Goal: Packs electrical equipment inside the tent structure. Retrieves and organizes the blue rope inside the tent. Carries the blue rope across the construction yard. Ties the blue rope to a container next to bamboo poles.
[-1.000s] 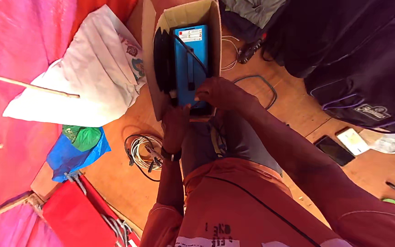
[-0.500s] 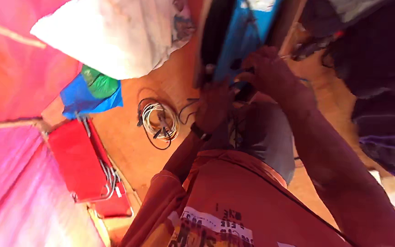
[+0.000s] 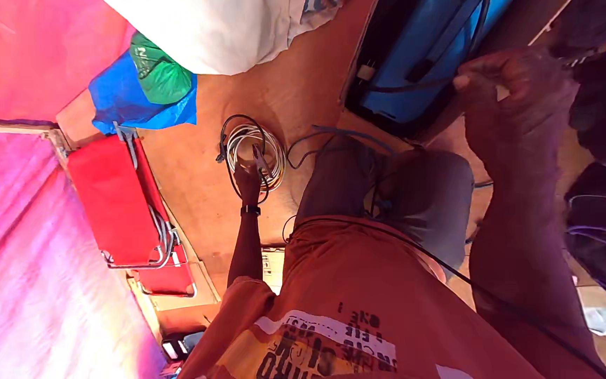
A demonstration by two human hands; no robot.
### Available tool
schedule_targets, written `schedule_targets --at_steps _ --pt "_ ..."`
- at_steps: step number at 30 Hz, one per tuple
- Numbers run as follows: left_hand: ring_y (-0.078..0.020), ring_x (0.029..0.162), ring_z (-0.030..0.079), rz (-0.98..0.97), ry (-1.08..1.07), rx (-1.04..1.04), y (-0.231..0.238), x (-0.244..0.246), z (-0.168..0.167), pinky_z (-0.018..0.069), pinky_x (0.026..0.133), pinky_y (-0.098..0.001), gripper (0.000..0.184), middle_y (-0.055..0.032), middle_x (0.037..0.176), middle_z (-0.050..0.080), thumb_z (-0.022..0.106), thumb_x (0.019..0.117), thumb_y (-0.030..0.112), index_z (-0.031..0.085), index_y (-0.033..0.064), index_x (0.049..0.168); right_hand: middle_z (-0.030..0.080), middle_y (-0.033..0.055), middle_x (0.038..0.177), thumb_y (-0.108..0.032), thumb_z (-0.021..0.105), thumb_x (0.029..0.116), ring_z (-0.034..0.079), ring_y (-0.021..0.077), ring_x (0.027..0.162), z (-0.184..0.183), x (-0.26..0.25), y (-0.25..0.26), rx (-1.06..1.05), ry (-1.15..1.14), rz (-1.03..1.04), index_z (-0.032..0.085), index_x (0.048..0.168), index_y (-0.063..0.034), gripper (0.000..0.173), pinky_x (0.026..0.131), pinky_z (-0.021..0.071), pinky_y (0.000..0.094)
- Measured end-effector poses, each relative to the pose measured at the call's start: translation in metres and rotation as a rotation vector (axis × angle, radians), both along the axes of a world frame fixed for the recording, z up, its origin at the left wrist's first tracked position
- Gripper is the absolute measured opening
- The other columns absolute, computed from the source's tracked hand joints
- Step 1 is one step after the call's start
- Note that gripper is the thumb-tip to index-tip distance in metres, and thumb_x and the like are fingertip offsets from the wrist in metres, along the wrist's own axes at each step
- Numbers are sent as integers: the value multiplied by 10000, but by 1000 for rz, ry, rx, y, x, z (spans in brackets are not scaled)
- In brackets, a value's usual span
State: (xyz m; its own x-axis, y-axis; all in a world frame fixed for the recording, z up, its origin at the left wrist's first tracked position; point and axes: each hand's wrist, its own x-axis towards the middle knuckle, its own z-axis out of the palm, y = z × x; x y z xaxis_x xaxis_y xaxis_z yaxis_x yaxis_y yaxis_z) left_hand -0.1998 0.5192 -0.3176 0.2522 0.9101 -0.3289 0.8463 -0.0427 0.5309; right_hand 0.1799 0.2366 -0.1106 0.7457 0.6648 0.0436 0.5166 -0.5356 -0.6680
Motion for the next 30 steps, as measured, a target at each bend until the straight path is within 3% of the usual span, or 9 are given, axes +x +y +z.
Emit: schedule_targets --at_steps 3,4,6,9,13,20,24,27,30 --pt "-442 1335 518 -119 120 -28 -1 42 -16 455 1040 -676 905 -239 1525 465 718 889 532 315 140 1598 666 197 1236 -346 538 1073 661 294 1147 -1 -15 -1 27 18 5 653 1280 -46 382 1019 530 459" --pt "-467 1404 434 -123 220 -51 -3 56 -24 380 1068 -732 970 -232 1581 398 728 840 619 307 199 1606 659 186 1249 -342 530 1080 666 288 1142 -2 -21 -5 15 26 17 635 1300 -62 372 1003 538 465" --pt "-523 1470 289 -69 356 -98 -6 83 -40 265 1088 -803 1142 -275 1623 287 737 746 740 265 178 1621 656 175 1252 -336 521 1084 670 293 1127 -9 -27 -12 -3 40 28 631 1303 -80 355 974 551 489" --pt "-520 1452 319 85 499 -39 -6 110 -74 277 1066 -795 1312 -303 1593 317 739 628 830 243 123 1616 662 120 1258 -360 520 1077 670 247 1128 -20 -31 -28 -40 60 3 639 1309 -131 348 965 560 471" --pt "-475 1408 398 234 521 24 -2 120 -93 352 1024 -760 1277 -278 1513 422 752 599 817 303 106 1561 655 121 1270 -342 535 1074 676 230 1113 -32 -32 -40 -47 96 -45 649 1295 -116 335 951 576 451" --pt "-514 1393 396 39 515 -111 19 118 -88 396 991 -762 833 -310 1549 365 706 818 660 562 123 1438 647 114 1263 -348 541 1071 672 227 1096 -39 -30 -46 -52 134 -71 659 1260 -124 316 928 576 456" --pt "-492 1381 421 34 512 -132 22 116 -80 429 984 -736 741 -290 1547 369 764 790 595 639 91 1319 648 97 1262 -348 532 1073 672 205 1094 -34 -31 -48 -35 140 -76 658 1267 -144 309 924 576 437" --pt "-479 1280 528 -52 427 -138 21 105 -55 483 966 -685 683 -303 1389 531 760 806 568 673 25 1210 658 90 1242 -326 543 1072 674 198 1084 -28 -32 -54 -16 109 -72 663 1257 -145 285 923 576 423" --pt "-425 1001 676 -102 239 -111 30 67 -17 539 834 -656 568 -245 1040 699 735 856 530 704 0 1059 669 90 1242 -285 549 1070 680 186 1085 -23 -29 -66 13 73 -82 670 1257 -138 267 933 577 406"
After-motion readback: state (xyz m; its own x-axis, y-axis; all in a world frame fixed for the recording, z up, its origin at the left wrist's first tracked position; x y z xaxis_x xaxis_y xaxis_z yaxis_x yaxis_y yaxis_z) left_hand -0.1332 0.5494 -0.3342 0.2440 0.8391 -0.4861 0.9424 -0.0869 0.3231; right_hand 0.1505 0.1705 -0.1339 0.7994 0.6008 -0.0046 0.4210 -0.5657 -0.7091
